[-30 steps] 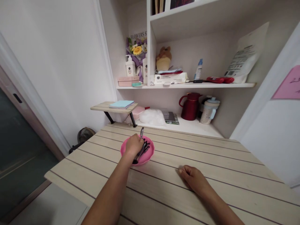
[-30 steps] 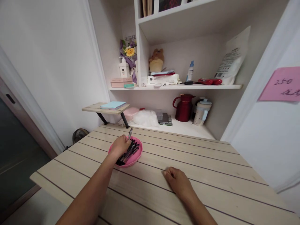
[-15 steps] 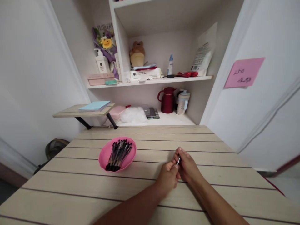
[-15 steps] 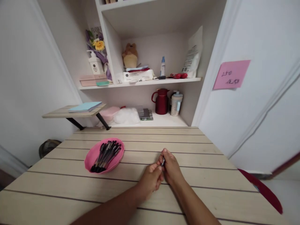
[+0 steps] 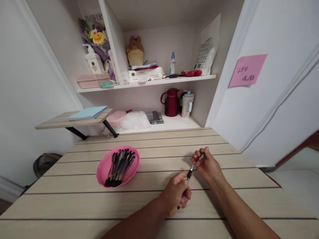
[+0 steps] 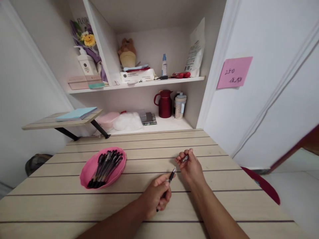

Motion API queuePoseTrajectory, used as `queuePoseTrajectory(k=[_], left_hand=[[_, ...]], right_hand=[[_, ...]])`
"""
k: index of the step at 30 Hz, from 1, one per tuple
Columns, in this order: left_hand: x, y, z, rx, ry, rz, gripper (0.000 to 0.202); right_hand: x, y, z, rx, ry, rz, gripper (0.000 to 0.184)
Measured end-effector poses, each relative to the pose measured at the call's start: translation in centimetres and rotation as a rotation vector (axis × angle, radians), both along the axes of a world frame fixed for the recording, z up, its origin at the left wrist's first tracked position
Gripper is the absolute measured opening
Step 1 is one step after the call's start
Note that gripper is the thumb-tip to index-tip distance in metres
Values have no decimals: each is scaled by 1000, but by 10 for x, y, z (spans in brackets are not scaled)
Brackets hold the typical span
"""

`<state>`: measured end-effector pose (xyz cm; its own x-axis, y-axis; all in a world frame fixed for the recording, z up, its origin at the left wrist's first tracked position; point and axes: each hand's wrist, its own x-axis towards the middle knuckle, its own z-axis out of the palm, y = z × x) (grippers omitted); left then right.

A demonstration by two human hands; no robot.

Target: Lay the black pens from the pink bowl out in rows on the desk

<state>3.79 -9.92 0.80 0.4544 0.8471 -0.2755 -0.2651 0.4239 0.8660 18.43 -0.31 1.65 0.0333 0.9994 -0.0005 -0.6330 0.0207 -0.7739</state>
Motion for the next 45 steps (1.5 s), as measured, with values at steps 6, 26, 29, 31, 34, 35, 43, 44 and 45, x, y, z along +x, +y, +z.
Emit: queuePoseTrajectory(k=[6, 26, 29, 31, 34, 35, 43, 44, 45], left_hand=[[-3, 8, -2, 54, -128, 64, 43], [-7, 18, 3, 32, -121, 221, 31], [-7, 18, 2, 46, -91, 218, 30], [-7, 19, 1, 52, -90, 213, 30], [-7, 20, 0, 45, -106, 196, 31], [-8, 20, 0, 39, -111, 189, 31], [-7, 19, -2, 59, -223, 184, 29], [-7, 19, -2, 62, -229, 187, 28], [-6, 19, -2, 58, -229, 190, 28]], right_hand=[[-9, -12, 6, -57, -7, 169, 27], [-38, -31, 2, -14, -367, 206, 37], [-38, -31, 4, -19, -347, 191, 36], [-37, -32, 4, -21, -312, 201, 36], [-37, -32, 3, -24, -292, 211, 34], [-36, -32, 3, -32, -288, 217, 33], [-36, -32, 2, -39, -140, 376, 33], [-36, -32, 2, -33, -140, 385, 34], [-37, -32, 1, -31, -152, 393, 34]])
